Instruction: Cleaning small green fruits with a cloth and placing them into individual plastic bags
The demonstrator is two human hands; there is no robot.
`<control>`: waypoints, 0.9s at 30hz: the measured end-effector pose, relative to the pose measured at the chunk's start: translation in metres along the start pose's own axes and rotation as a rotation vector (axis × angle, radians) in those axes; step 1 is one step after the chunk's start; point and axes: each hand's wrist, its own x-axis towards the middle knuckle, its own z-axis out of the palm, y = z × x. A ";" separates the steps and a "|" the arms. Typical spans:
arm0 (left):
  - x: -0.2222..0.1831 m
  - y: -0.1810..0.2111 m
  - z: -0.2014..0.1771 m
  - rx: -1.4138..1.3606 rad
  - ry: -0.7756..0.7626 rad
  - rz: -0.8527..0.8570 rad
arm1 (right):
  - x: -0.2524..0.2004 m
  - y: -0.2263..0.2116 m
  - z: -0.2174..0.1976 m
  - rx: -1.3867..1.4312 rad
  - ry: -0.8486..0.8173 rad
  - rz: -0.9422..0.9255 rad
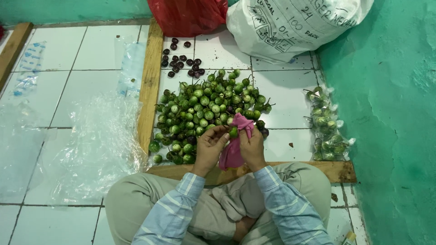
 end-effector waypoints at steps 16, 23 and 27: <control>-0.004 0.020 -0.002 0.005 0.011 -0.038 | 0.004 -0.011 -0.003 -0.030 -0.120 -0.075; -0.020 0.002 -0.035 0.600 -0.019 -0.275 | 0.013 -0.055 -0.032 0.064 0.113 -0.031; -0.047 -0.024 -0.033 0.940 -0.138 -0.344 | 0.028 -0.035 -0.050 0.096 0.169 -0.130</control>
